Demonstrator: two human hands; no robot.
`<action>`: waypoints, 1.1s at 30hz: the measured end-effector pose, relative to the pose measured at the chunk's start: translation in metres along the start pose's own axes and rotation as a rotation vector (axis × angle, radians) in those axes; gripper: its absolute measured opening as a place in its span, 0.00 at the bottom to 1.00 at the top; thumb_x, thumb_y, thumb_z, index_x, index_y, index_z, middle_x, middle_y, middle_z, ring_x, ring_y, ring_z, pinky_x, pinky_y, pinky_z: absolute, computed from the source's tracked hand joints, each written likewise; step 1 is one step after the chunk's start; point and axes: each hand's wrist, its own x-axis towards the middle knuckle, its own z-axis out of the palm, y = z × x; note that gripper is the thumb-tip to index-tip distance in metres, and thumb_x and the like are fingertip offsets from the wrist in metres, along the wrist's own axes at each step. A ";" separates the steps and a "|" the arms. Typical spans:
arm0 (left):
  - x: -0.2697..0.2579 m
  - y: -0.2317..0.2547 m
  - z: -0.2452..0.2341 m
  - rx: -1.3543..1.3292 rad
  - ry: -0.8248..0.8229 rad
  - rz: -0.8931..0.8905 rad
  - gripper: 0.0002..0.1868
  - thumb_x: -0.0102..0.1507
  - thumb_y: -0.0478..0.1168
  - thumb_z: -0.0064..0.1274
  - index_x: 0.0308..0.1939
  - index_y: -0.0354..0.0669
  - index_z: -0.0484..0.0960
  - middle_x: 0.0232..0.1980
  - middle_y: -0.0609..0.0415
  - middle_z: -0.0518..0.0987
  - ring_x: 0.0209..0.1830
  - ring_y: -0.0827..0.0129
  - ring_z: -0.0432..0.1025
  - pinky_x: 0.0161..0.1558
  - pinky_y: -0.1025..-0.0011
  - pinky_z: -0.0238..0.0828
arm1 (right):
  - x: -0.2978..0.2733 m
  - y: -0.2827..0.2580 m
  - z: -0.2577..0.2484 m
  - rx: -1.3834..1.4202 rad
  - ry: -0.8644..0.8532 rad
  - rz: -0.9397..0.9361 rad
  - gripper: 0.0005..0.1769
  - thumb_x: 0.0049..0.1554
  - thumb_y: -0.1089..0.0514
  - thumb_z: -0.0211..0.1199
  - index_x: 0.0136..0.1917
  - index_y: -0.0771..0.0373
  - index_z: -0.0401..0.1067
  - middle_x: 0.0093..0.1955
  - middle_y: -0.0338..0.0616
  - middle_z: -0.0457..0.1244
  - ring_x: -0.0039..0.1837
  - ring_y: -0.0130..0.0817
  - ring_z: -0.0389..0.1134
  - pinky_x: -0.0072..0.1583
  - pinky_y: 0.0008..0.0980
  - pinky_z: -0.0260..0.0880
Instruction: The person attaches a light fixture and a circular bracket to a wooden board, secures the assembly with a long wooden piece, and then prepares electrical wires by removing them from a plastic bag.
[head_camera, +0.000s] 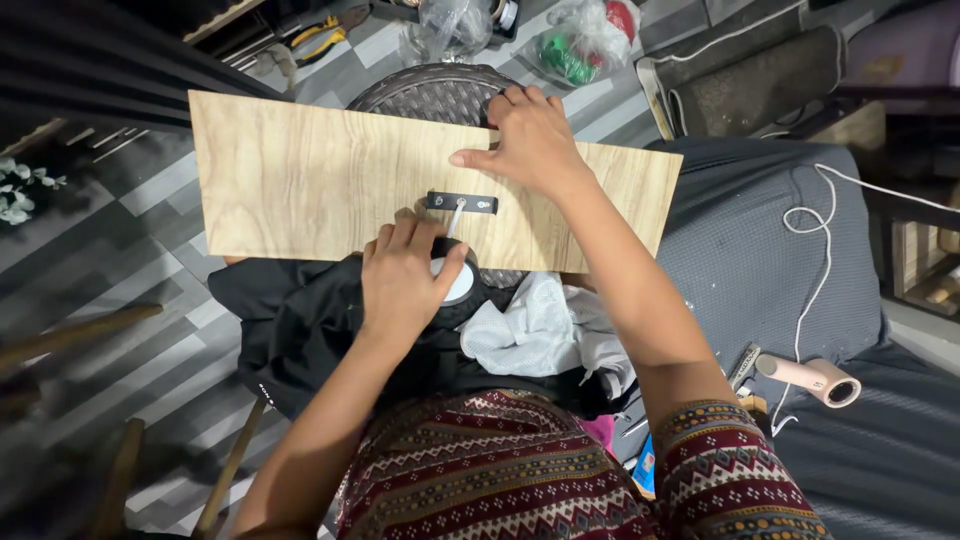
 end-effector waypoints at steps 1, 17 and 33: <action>0.000 0.002 0.004 0.013 0.039 -0.040 0.17 0.61 0.54 0.60 0.38 0.44 0.82 0.41 0.48 0.78 0.43 0.52 0.73 0.43 0.54 0.66 | -0.001 0.000 0.002 0.011 -0.006 0.016 0.41 0.44 0.23 0.73 0.40 0.66 0.74 0.44 0.51 0.67 0.55 0.53 0.66 0.55 0.50 0.63; -0.046 0.017 -0.007 -0.187 0.058 -0.149 0.09 0.59 0.45 0.61 0.30 0.46 0.84 0.31 0.59 0.81 0.36 0.63 0.76 0.49 0.57 0.62 | -0.085 -0.078 -0.065 0.131 0.074 0.072 0.35 0.50 0.29 0.71 0.36 0.66 0.72 0.37 0.48 0.65 0.39 0.52 0.68 0.47 0.46 0.66; -0.090 0.013 0.026 -0.713 0.093 -0.510 0.14 0.63 0.46 0.59 0.37 0.38 0.86 0.26 0.56 0.82 0.25 0.78 0.73 0.32 0.75 0.69 | -0.155 -0.127 -0.084 0.109 0.100 -0.115 0.25 0.53 0.36 0.70 0.40 0.62 0.74 0.38 0.45 0.65 0.42 0.47 0.67 0.49 0.44 0.59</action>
